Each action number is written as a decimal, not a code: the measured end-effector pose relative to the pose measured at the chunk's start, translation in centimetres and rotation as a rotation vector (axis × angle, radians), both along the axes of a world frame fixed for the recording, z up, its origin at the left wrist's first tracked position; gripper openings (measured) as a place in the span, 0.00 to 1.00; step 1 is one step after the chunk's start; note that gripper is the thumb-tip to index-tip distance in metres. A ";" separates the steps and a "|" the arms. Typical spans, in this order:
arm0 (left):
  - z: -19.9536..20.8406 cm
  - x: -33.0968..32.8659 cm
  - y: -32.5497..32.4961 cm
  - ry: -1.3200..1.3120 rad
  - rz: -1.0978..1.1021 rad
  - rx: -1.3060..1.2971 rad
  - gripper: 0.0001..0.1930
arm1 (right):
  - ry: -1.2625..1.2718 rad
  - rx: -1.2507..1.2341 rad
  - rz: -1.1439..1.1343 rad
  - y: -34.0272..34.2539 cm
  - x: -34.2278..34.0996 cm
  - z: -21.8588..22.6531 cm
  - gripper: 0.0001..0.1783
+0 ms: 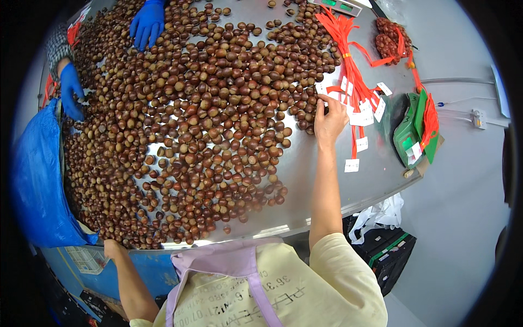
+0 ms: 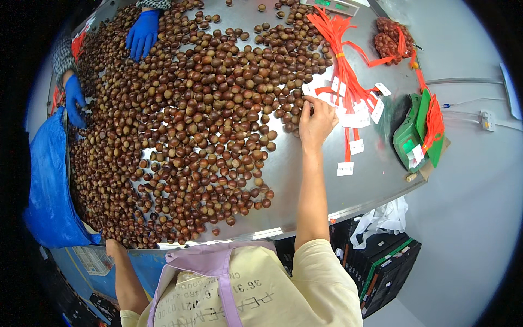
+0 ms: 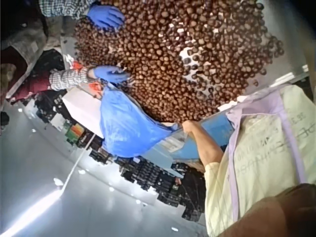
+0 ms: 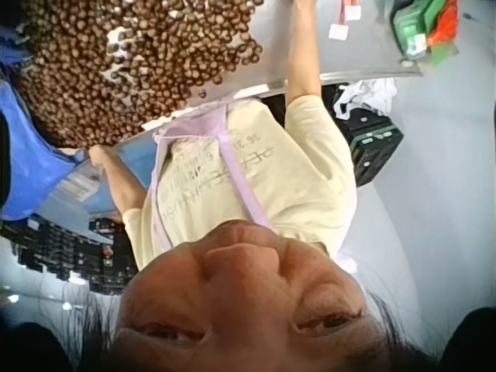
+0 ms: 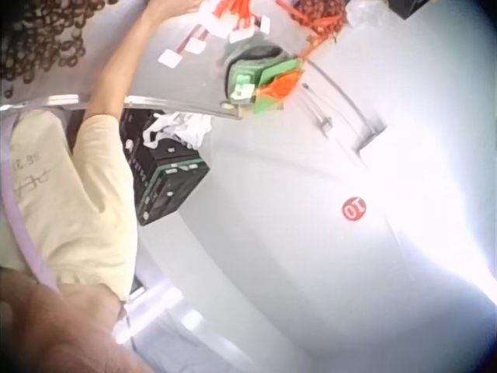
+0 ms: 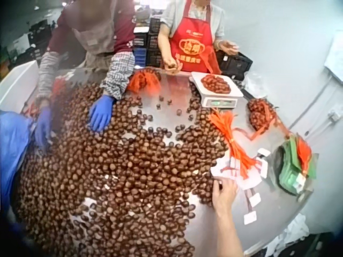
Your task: The person spreads and sorts chestnuts on a large metal table, moving them by hand to separate and organize them. Another person wearing blue gloves also handles chestnuts nearby, and a third person weighs chestnuts on a digital scale.
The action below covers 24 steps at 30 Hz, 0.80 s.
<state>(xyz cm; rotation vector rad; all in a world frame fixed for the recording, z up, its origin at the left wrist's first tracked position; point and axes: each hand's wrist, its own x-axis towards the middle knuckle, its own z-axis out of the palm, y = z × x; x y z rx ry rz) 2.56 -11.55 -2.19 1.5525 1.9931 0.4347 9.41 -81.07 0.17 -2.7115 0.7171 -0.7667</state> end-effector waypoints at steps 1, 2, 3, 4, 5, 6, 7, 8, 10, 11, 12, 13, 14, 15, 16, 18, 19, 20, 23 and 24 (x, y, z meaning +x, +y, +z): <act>-0.7 -0.8 1.6 -0.033 -0.026 -0.014 0.25 | -0.021 0.004 -0.015 -0.5 -0.1 0.0 0.08; -2.2 -2.0 3.8 -0.059 -0.053 -0.022 0.24 | -0.041 0.011 -0.024 -1.0 -0.1 0.0 0.08; -3.6 -2.9 5.8 -0.056 -0.059 -0.026 0.23 | -0.060 0.018 -0.034 -1.5 -0.3 -0.1 0.08; -4.9 -3.7 7.8 -0.052 -0.065 -0.031 0.22 | -0.059 0.042 -0.037 -2.2 -0.3 -0.4 0.10; -5.0 -3.7 8.1 -0.017 -0.055 -0.034 0.20 | -0.021 0.039 -0.037 -3.0 -0.6 -0.8 0.12; -5.1 -3.7 8.5 -0.020 -0.052 -0.022 0.20 | 0.017 0.037 -0.035 -3.8 -0.6 -1.1 0.14; -5.2 -4.0 8.7 -0.018 -0.033 -0.016 0.19 | 0.055 0.036 -0.033 -4.6 -0.7 -1.5 0.16; -4.7 -3.2 7.2 -0.013 -0.017 -0.014 0.18 | 0.167 0.099 -0.087 -5.7 -1.2 -1.9 0.20; -2.8 -1.7 4.2 -0.002 0.016 -0.003 0.17 | 0.205 0.082 -0.089 -7.2 -1.8 -1.9 0.20; -1.9 -1.1 3.0 0.007 0.036 0.007 0.17 | 0.227 0.073 -0.086 -7.7 -2.1 -1.8 0.20; -1.1 -0.7 1.8 0.020 0.058 0.014 0.16 | 0.231 0.069 -0.078 -8.0 -2.2 -1.6 0.19; -0.2 -0.1 0.7 0.035 0.079 0.018 0.15 | 0.234 0.083 -0.070 -8.6 -2.4 -1.6 0.19; 0.7 0.5 -0.6 0.054 0.111 0.027 0.15 | 0.237 0.096 -0.060 -9.4 -2.6 -1.7 0.19; 1.7 1.5 -2.1 0.086 0.156 0.034 0.14 | 0.238 0.109 -0.050 -10.0 -2.6 -1.8 0.19; 2.4 2.7 -3.6 0.129 0.224 0.045 0.14 | 0.231 0.081 -0.074 -10.2 -2.6 -1.7 0.17; 3.2 3.0 -4.7 0.103 0.205 0.045 0.14 | 0.214 0.093 -0.123 -10.4 -2.7 -1.1 0.18; 3.5 3.2 -5.1 0.081 0.186 0.049 0.15 | 0.206 0.099 -0.146 -10.3 -2.8 -0.6 0.19; 3.6 3.4 -5.2 0.058 0.169 0.056 0.16 | 0.115 0.097 -0.139 -8.9 -2.2 1.0 0.24; -1.0 -1.7 2.4 -0.065 0.028 0.020 0.17 | -0.203 0.093 0.165 -6.9 -0.1 2.5 0.23; -0.1 -0.9 0.9 -0.078 0.037 0.006 0.17 | -0.248 0.170 0.176 -5.9 0.8 2.5 0.23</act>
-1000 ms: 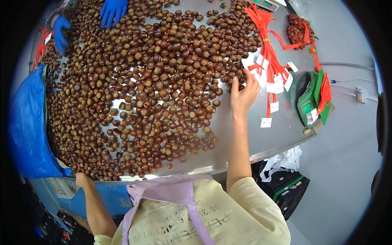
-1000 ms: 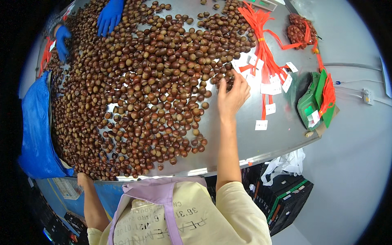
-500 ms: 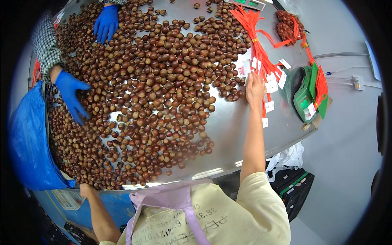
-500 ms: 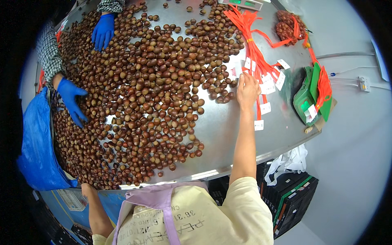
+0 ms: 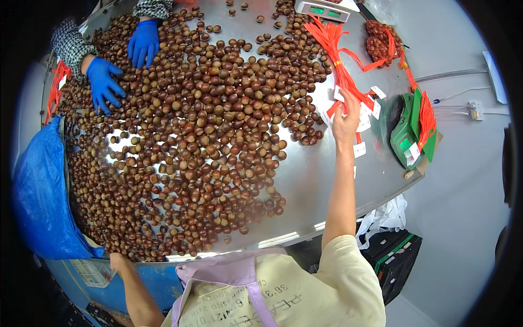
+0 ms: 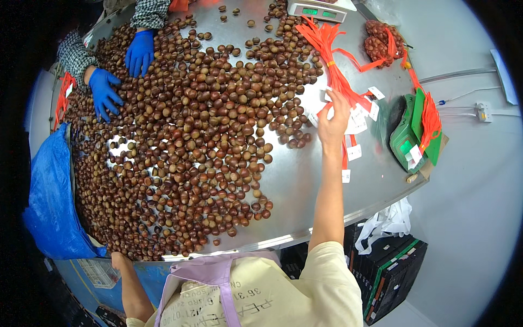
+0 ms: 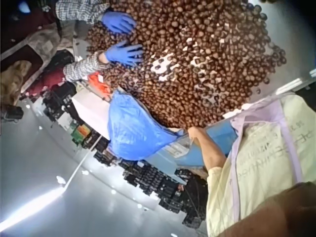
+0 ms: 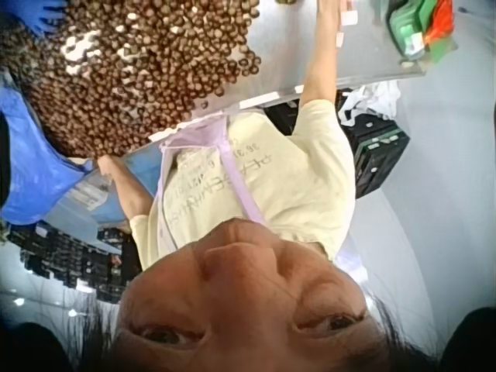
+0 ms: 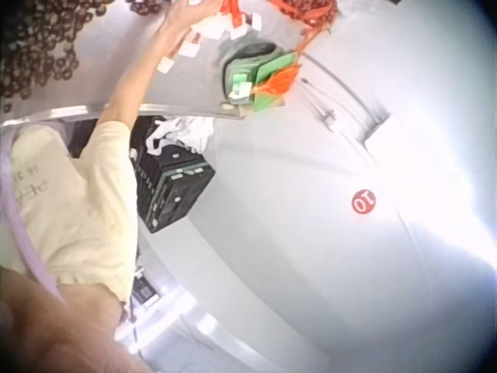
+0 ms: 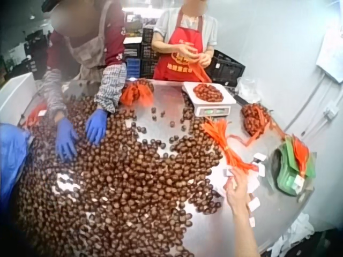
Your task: The person spreads and sorts chestnuts on a large metal table, moving them by hand to separate and organize them. Another person wearing blue gloves also handles chestnuts nearby, and a third person weighs chestnuts on a digital scale.
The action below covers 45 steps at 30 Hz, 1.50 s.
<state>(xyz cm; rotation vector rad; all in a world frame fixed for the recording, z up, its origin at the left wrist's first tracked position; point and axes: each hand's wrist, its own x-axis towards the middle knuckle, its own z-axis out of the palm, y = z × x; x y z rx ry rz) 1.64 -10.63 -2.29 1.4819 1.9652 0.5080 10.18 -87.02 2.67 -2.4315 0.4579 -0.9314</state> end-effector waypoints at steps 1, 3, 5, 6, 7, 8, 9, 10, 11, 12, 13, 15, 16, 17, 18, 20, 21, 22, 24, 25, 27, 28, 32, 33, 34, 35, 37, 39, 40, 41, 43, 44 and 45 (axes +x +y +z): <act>1.1 0.8 -1.6 -0.013 0.008 -0.014 0.17 | 0.018 0.009 0.028 0.1 1.1 -0.4 0.21; 3.1 1.8 -4.5 0.070 -0.011 0.001 0.15 | 0.125 0.098 0.005 1.4 3.8 -0.5 0.23; 3.9 2.0 -5.5 0.064 -0.040 0.004 0.16 | 0.247 0.072 -0.021 1.6 6.9 -3.3 0.31; 4.1 2.0 -5.9 0.065 -0.051 0.005 0.17 | 0.360 0.004 -0.069 2.5 8.1 -4.7 0.35; 4.4 2.0 -6.1 0.058 -0.060 -0.008 0.17 | 0.473 -0.062 -0.113 4.2 9.4 -5.7 0.39; 4.7 1.9 -6.3 0.051 -0.067 -0.016 0.17 | 0.622 0.037 -0.106 7.4 9.8 -2.7 0.41; 4.9 1.8 -6.4 0.043 -0.057 -0.022 0.18 | 0.726 0.021 -0.065 9.4 10.3 -1.5 0.39; 5.0 1.9 -6.6 0.033 -0.056 -0.035 0.18 | 0.737 0.045 -0.027 10.9 10.5 -0.8 0.39; 5.0 2.0 -6.5 0.058 -0.026 -0.025 0.19 | 0.752 0.072 0.016 12.3 10.5 -0.4 0.38; 4.7 2.3 -6.1 0.083 0.004 -0.015 0.19 | 0.745 0.083 0.058 13.5 10.5 0.3 0.38; 4.1 2.4 -5.4 0.105 0.036 -0.007 0.19 | 0.736 0.090 0.100 14.7 10.5 0.7 0.38; 2.5 1.4 -2.7 0.113 0.051 -0.002 0.20 | 0.716 0.014 0.147 17.4 10.3 0.0 0.37; 2.1 1.3 -2.1 0.100 0.049 -0.015 0.20 | 0.704 0.032 0.180 18.4 10.1 0.2 0.37; 1.9 1.1 -1.6 0.087 0.047 -0.028 0.20 | 0.692 0.049 0.213 19.4 9.7 0.5 0.38; 1.9 1.1 -1.9 0.032 0.028 -0.033 0.19 | 0.710 0.024 0.250 20.4 9.4 1.0 0.38; 2.2 1.1 -2.8 -0.077 -0.005 -0.040 0.19 | 0.683 -0.054 0.317 22.6 8.7 0.8 0.38; 2.0 1.0 -2.5 -0.073 -0.003 -0.040 0.19 | 0.542 -0.142 0.331 23.8 8.4 -0.2 0.37; 1.7 1.0 -2.0 -0.068 0.000 -0.040 0.19 | 0.535 -0.126 0.354 24.6 8.0 -1.0 0.36; 3.0 1.7 -4.4 0.000 0.005 0.013 0.20 | 0.442 -0.072 0.397 26.0 7.3 -1.7 0.34; 4.5 2.5 -6.5 0.003 0.006 0.007 0.21 | 0.437 -0.010 0.420 26.8 7.0 -1.6 0.34; 6.9 3.9 -10.0 0.012 0.005 -0.006 0.22 | 0.411 -0.049 0.418 27.9 6.3 -1.7 0.32; 6.5 3.5 -9.1 0.013 0.012 -0.003 0.22 | 0.428 -0.078 0.448 28.4 5.9 -1.5 0.31; 5.3 2.7 -7.2 0.111 -0.011 0.071 0.22 | 0.399 -0.155 0.524 30.7 4.1 -1.0 0.31; 4.7 2.4 -6.4 0.073 -0.021 0.031 0.22 | 0.382 -0.131 0.536 31.1 3.6 -1.3 0.30; 3.1 1.9 -4.4 0.035 -0.032 -0.009 0.22 | 0.382 -0.132 0.540 31.5 3.2 -1.5 0.30; 1.1 0.8 -1.3 -0.004 -0.034 -0.042 0.23 | 0.379 -0.128 0.554 32.1 2.8 -1.4 0.30; 0.7 1.1 -1.3 0.018 -0.030 -0.034 0.20 | 0.431 -0.075 0.610 32.4 2.1 -1.6 0.30; 1.4 2.1 -3.2 0.059 -0.036 -0.030 0.18 | 0.442 -0.080 0.629 32.5 1.6 -1.8 0.30; 0.9 1.9 -2.3 0.063 -0.052 -0.052 0.18 | 0.394 -0.121 0.570 32.6 1.3 -1.9 0.29; -1.6 0.3 2.4 0.022 -0.041 -0.071 0.17 | 0.386 -0.111 0.590 32.9 1.0 -1.8 0.28; -4.7 -1.8 7.8 -0.060 -0.027 -0.119 0.19 | 0.377 -0.100 0.619 32.9 0.7 -1.9 0.27; -5.0 -2.0 8.4 -0.081 -0.029 -0.117 0.19 | 0.337 -0.109 0.605 32.8 0.7 -1.7 0.25; -5.6 -2.1 8.8 -0.097 -0.027 -0.123 0.19 | 0.334 -0.113 0.598 32.7 0.7 -1.7 0.23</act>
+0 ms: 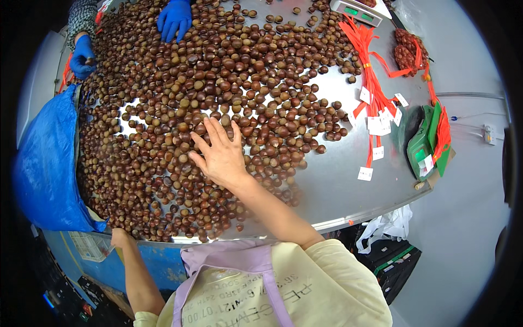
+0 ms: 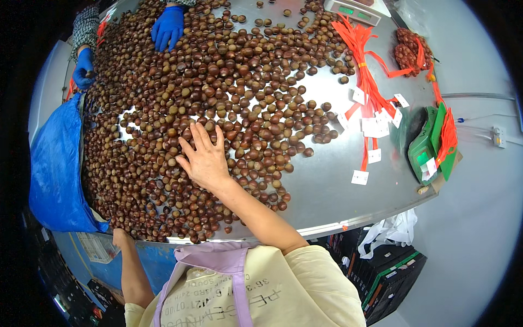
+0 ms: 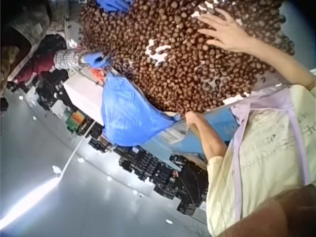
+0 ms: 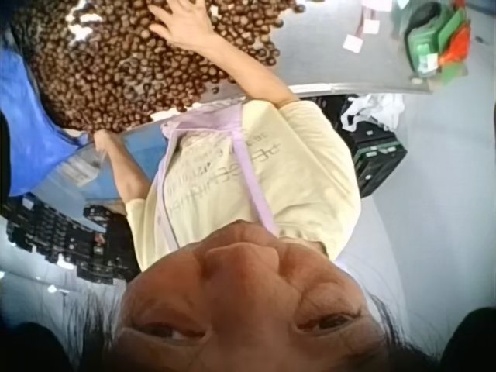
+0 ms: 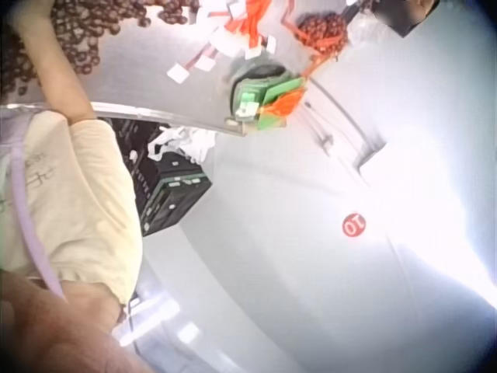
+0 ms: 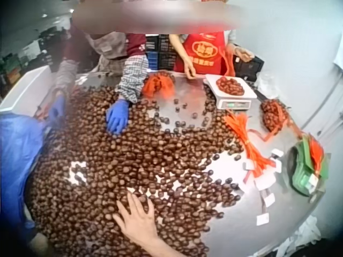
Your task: The person spreads and sorts chestnuts on a large metal table, moving them by hand to separate and organize them. Another person wearing blue gloves also handles chestnuts nearby, and a third person weighs chestnuts on a digital scale.
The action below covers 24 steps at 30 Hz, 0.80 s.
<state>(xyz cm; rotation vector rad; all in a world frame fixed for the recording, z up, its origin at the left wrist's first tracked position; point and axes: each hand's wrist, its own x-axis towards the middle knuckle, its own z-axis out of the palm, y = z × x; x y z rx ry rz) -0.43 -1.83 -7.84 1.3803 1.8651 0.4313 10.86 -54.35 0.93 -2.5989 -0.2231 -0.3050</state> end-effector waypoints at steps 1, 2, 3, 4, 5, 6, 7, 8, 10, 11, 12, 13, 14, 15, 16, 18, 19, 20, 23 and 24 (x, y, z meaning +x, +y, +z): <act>-0.4 -0.2 0.5 -0.012 0.004 -0.004 0.19 | 0.005 0.008 0.004 -0.1 0.1 0.0 0.23; -0.6 -0.1 0.2 -0.028 0.006 -0.010 0.19 | 0.008 0.012 0.007 -0.3 0.3 0.1 0.22; -0.7 0.1 0.1 -0.041 0.010 -0.016 0.19 | 0.018 0.026 0.019 -0.6 0.4 0.1 0.22; -0.9 0.4 -0.1 -0.059 0.005 -0.018 0.19 | 0.026 0.050 0.029 -0.9 0.3 -0.1 0.21; -1.0 0.3 0.2 -0.083 0.009 -0.023 0.19 | 0.070 0.095 0.063 -1.1 0.3 0.2 0.22; -1.1 0.1 0.4 -0.095 0.003 -0.022 0.19 | 0.115 0.140 0.097 -1.5 0.2 0.5 0.22; -1.2 -0.2 0.7 -0.076 -0.011 -0.017 0.19 | 0.119 0.182 0.104 -1.8 -0.1 0.9 0.21; -1.2 -0.7 0.6 0.135 -0.083 0.050 0.20 | 0.105 0.193 0.085 -2.0 -0.3 1.4 0.20; -1.5 -1.5 0.2 0.562 -0.221 0.174 0.22 | 0.034 0.164 0.074 -2.6 0.3 2.6 0.18; -1.0 -1.0 -1.1 0.602 -0.226 0.171 0.23 | -0.021 0.126 0.042 -3.1 1.1 2.7 0.19; -0.4 -0.6 -2.4 0.642 -0.227 0.170 0.24 | -0.084 0.113 0.032 -3.7 2.4 2.4 0.21; 2.2 1.3 -5.4 0.509 -0.169 0.112 0.25 | -0.075 0.077 -0.020 -4.6 3.7 2.7 0.23; 3.0 1.0 -5.7 0.478 -0.150 0.112 0.25 | -0.069 0.054 -0.051 -5.0 5.2 3.3 0.26; 3.5 1.1 -6.1 0.445 -0.137 0.111 0.25 | -0.086 0.043 -0.056 -5.3 6.7 3.2 0.28; 4.0 1.1 -6.5 0.414 -0.125 0.108 0.25 | -0.103 0.031 -0.062 -5.6 8.2 3.0 0.30; 5.1 1.9 -8.3 0.430 -0.102 0.137 0.24 | -0.075 -0.098 -0.031 -6.0 10.9 1.4 0.32; 6.5 2.9 -10.3 0.381 -0.079 0.146 0.24 | -0.015 -0.157 -0.036 -6.5 12.2 -0.1 0.32; 6.4 2.6 -9.9 0.407 -0.080 0.166 0.24 | 0.046 -0.208 -0.029 -6.6 13.4 -1.2 0.33; 6.4 2.3 -10.3 0.483 -0.116 0.199 0.24 | 0.132 -0.158 -0.099 -8.1 16.2 -0.8 0.31; 5.9 2.1 -9.8 0.520 -0.153 0.200 0.24 | 0.136 -0.159 -0.138 -8.7 17.3 -1.0 0.30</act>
